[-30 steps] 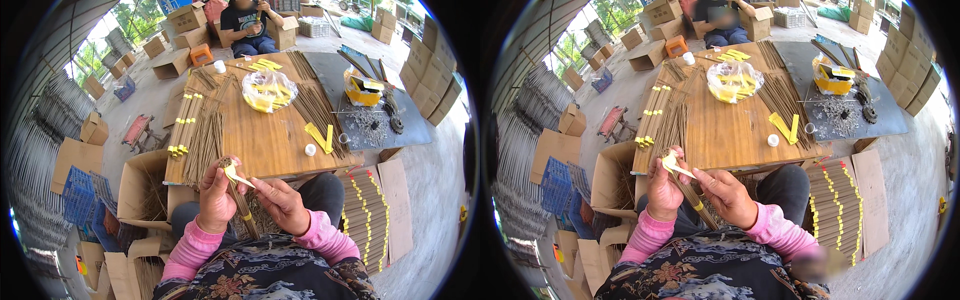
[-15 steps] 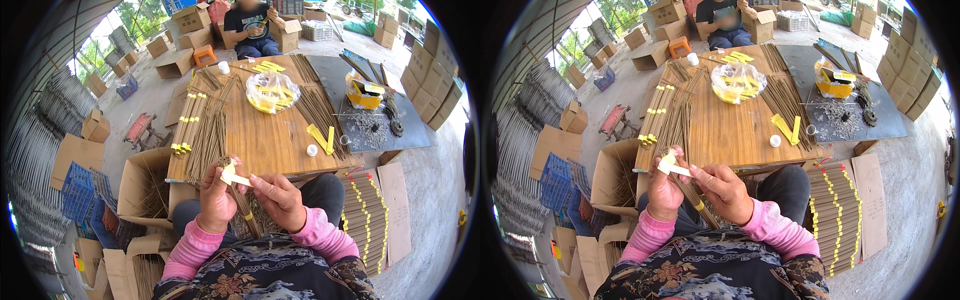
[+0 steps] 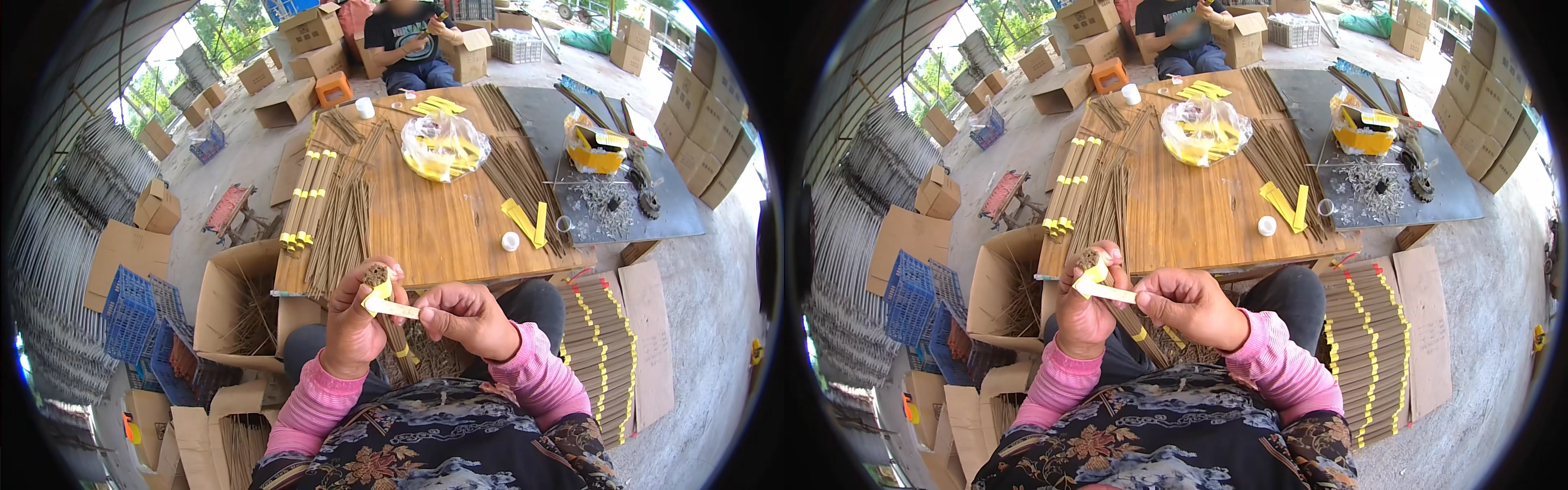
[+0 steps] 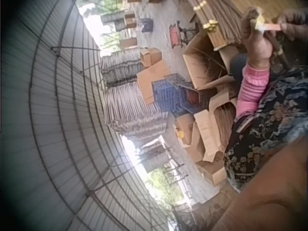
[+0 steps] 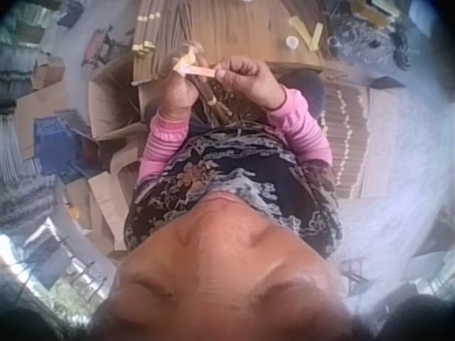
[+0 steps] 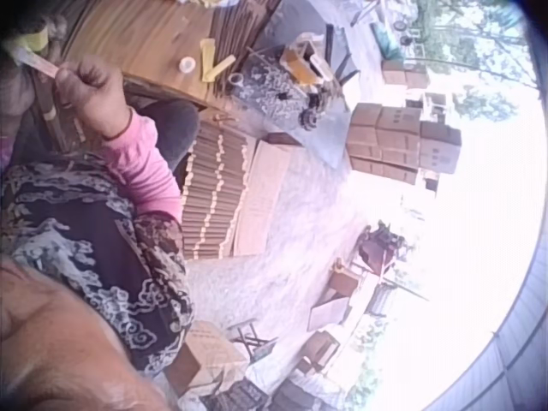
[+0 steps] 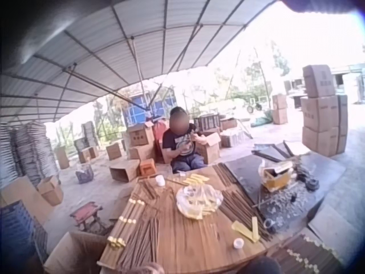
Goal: The person gathers thin wooden sticks into bundles, aligns them, and secures each bundle with yellow tape. The person uses a small plastic stick to smooth the tape around the bundle. Finished bundles are placed on the table.
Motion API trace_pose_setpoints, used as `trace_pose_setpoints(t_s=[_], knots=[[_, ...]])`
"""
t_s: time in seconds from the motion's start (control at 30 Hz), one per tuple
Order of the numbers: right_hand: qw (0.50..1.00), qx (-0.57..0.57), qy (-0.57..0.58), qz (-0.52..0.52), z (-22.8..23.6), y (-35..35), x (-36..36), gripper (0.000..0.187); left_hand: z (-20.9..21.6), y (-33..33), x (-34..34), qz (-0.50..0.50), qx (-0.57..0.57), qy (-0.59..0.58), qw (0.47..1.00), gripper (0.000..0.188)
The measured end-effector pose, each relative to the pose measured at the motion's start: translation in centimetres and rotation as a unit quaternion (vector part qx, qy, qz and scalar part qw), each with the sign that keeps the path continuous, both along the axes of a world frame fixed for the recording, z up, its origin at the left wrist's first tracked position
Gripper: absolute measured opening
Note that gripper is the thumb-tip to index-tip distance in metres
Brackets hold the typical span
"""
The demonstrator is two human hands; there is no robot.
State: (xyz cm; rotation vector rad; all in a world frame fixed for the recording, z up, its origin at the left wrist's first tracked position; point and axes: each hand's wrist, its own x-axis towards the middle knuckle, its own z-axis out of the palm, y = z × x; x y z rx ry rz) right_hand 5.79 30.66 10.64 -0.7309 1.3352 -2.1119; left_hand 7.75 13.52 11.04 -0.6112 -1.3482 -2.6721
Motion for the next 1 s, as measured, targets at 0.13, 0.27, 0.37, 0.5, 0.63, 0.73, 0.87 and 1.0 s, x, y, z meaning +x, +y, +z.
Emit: trace_pose_setpoints(t_s=[0.13, 0.27, 0.37, 0.5, 0.63, 0.73, 0.87, 1.0], knots=[[0.998, -0.005, -0.057, 0.039, 0.3, 0.1, -0.5, 0.014, -0.1, -0.1, -0.1, -0.004, 0.004, -0.006, 1.000, 0.034], [0.996, -0.004, -0.068, 0.049, 0.0, 0.4, -0.8, 0.012, 0.0, 0.0, -0.2, 0.005, 0.004, -0.005, 1.000, 0.036], [0.996, 0.004, -0.074, 0.042, 0.0, 0.4, -0.7, 0.010, 0.1, -0.3, -0.2, 0.007, 0.010, -0.010, 1.000, 0.038], [0.998, 0.000, -0.057, 0.034, 0.0, 0.6, -0.6, 0.013, 0.4, -0.3, -0.4, 0.008, 0.002, 0.001, 1.000, 0.039], [0.998, -0.010, 0.006, -0.063, 0.0, 0.1, -0.1, 0.016, 0.2, 0.1, -0.3, 0.010, 0.021, -0.001, 1.000, 0.040], [0.987, -0.006, 0.101, -0.128, -0.5, -0.6, 0.0, 0.018, 0.4, 0.0, -0.3, -0.011, 0.019, -0.007, 1.000, 0.040], [0.953, 0.011, 0.233, -0.195, -0.9, -0.9, -0.1, 0.023, 0.3, -0.1, -0.1, -0.001, 0.032, -0.018, 0.999, 0.039], [0.927, 0.023, 0.283, -0.244, -0.7, -1.3, 0.1, 0.026, 0.1, 0.0, 0.0, 0.004, 0.045, -0.021, 0.999, 0.038]])
